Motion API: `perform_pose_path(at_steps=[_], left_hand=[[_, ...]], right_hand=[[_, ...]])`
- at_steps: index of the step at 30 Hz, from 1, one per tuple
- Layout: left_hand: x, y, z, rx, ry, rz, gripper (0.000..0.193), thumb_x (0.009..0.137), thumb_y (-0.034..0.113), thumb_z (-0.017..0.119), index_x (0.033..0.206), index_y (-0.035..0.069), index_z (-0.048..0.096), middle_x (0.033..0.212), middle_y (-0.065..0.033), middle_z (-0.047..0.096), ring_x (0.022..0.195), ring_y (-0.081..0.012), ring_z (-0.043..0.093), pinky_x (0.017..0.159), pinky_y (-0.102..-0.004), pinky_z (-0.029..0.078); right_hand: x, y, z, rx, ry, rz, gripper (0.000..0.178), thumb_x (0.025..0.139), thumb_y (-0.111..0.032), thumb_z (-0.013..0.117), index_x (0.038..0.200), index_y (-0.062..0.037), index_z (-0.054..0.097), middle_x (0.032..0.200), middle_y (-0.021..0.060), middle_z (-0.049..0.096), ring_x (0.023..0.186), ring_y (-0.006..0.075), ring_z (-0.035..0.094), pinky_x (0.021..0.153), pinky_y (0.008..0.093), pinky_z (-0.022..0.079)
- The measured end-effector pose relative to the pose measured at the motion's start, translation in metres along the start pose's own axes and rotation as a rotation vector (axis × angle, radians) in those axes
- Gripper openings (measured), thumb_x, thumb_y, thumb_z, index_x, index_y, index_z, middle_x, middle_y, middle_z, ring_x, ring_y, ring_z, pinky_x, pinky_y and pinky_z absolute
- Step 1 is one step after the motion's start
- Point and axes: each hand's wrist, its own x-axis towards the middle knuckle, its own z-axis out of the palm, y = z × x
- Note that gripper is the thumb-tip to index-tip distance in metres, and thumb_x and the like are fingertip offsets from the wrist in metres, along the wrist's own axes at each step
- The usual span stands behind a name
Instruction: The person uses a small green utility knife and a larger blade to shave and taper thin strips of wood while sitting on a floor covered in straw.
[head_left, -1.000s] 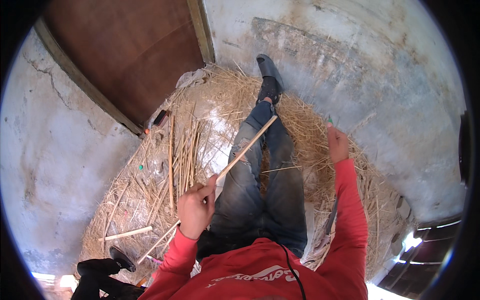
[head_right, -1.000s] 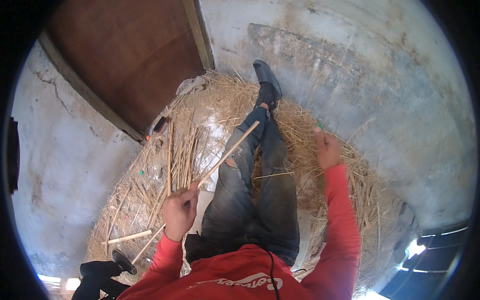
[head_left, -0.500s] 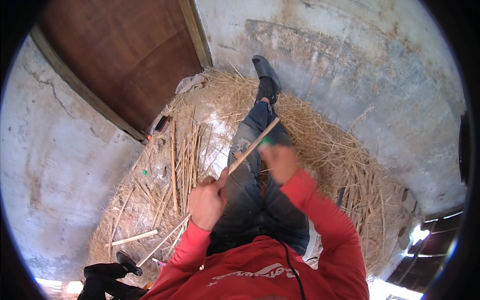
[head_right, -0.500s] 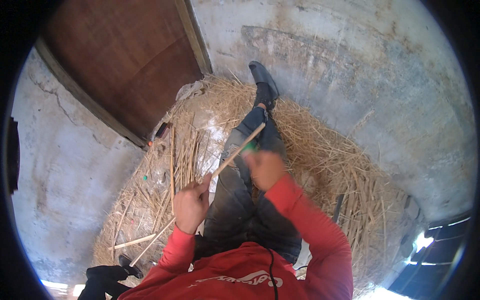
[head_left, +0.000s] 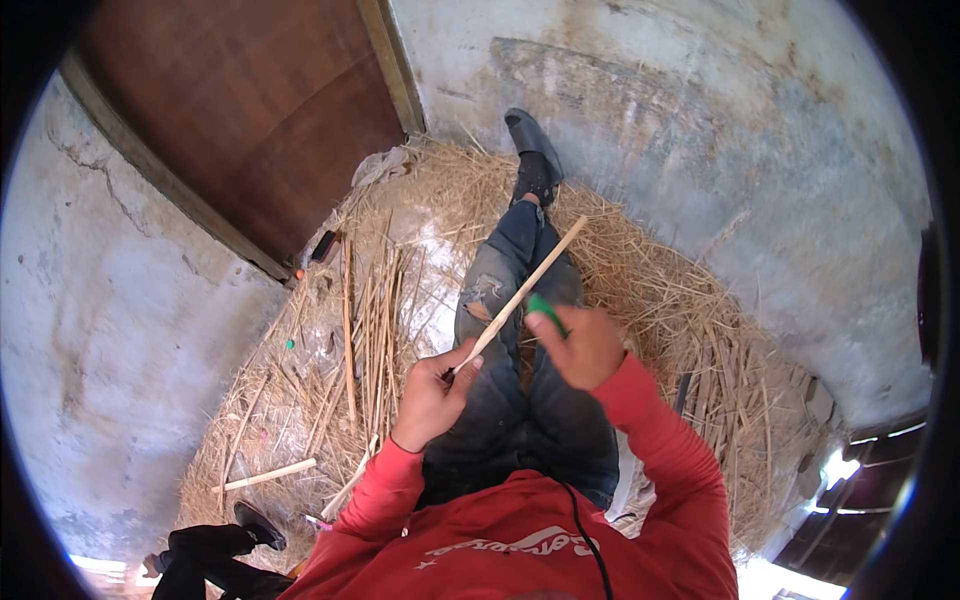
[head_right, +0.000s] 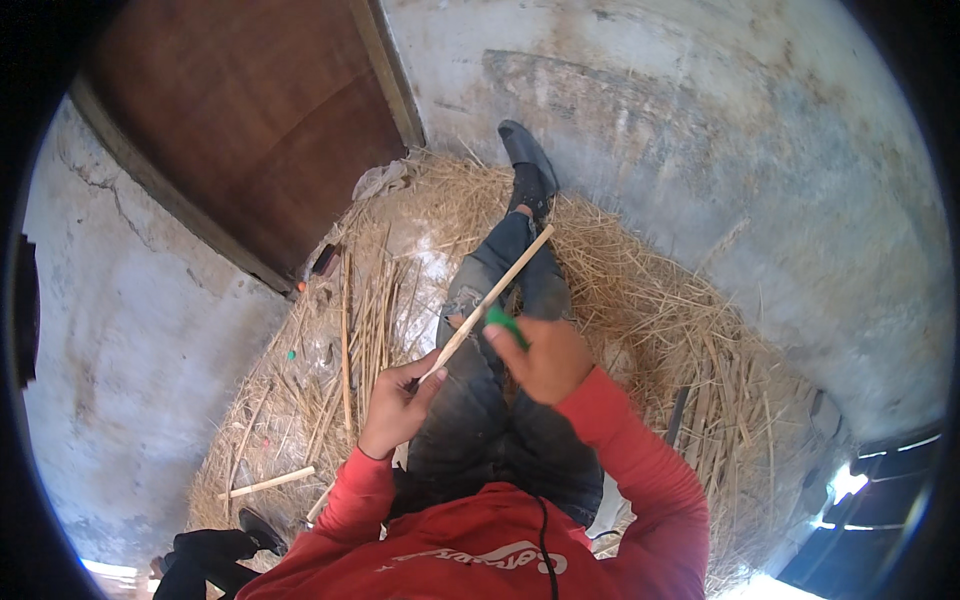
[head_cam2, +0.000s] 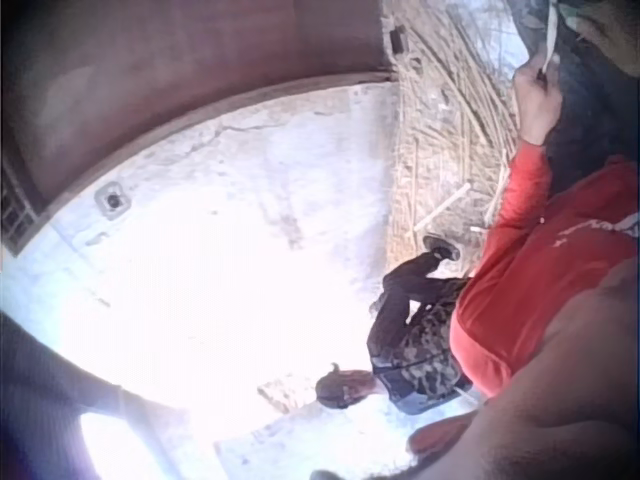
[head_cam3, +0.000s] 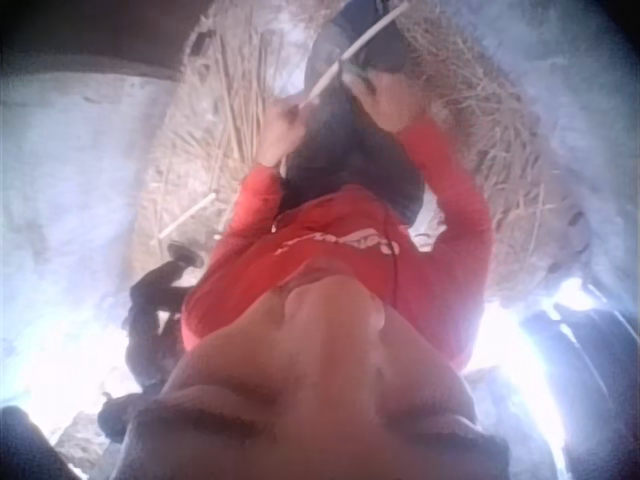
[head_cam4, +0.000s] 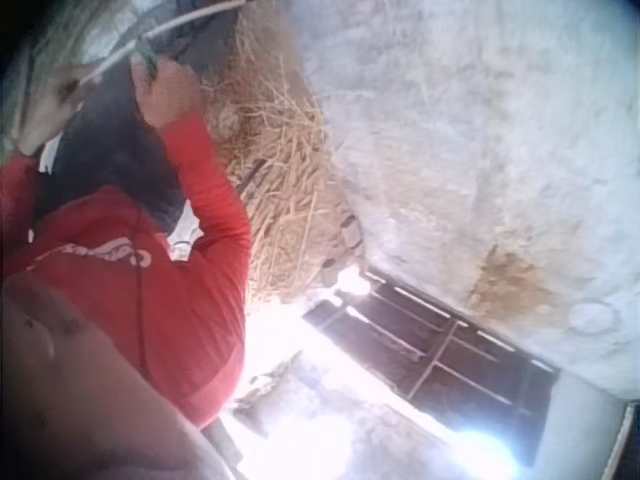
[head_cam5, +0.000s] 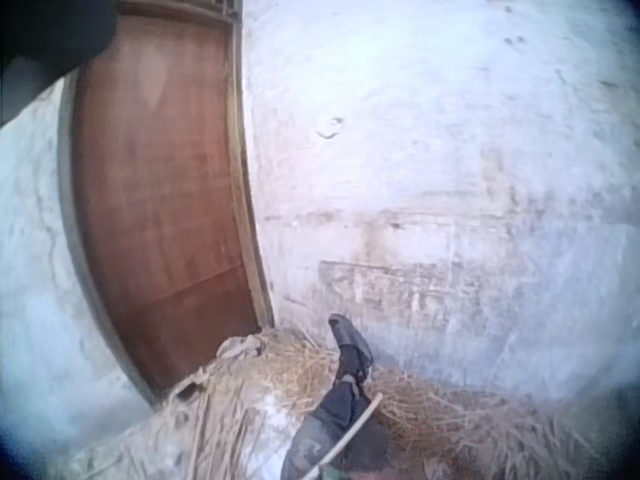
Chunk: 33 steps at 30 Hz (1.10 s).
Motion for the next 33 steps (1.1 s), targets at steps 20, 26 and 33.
perform_pose_path(at_steps=[20, 26, 33], left_hand=[[-0.026, -0.012, -0.016, 0.335, -0.029, 0.059, 0.028, 0.095, 0.012, 0.069, 0.118, -0.005, 0.070, 0.068, -0.0246, 0.063, 0.055, -0.0307, 0.064, 0.057, -0.0380, 0.049], [-0.050, -0.010, -0.073, -0.042, -0.033, -0.113, 0.029, 0.098, 0.007, 0.067, 0.125, -0.004, 0.068, 0.081, -0.0008, 0.068, 0.075, -0.0064, 0.055, 0.065, -0.0282, 0.046], [-0.016, 0.000, -0.037, -0.262, -0.119, -0.127, 0.031, 0.101, 0.008, 0.065, 0.131, 0.001, 0.067, 0.080, 0.0070, 0.058, 0.069, -0.0022, 0.042, 0.061, -0.0204, 0.036]], right_hand=[[0.049, 0.146, 0.020, -0.140, 0.195, 0.334, 0.061, 0.100, -0.059, 0.050, 0.100, -0.0022, 0.074, 0.081, 0.0279, 0.068, 0.077, 0.0448, 0.068, 0.073, 0.0544, 0.052], [0.047, 0.231, -0.090, -0.099, 0.452, 0.445, 0.061, 0.101, -0.050, 0.057, 0.075, 0.0037, 0.066, 0.059, 0.0123, 0.055, 0.059, 0.0203, 0.053, 0.061, 0.0422, 0.041], [0.044, 0.054, -0.032, 0.436, 0.205, 0.174, 0.028, 0.092, -0.029, 0.075, 0.104, -0.0042, 0.071, 0.081, -0.0012, 0.064, 0.072, 0.0099, 0.056, 0.071, 0.0277, 0.047]])
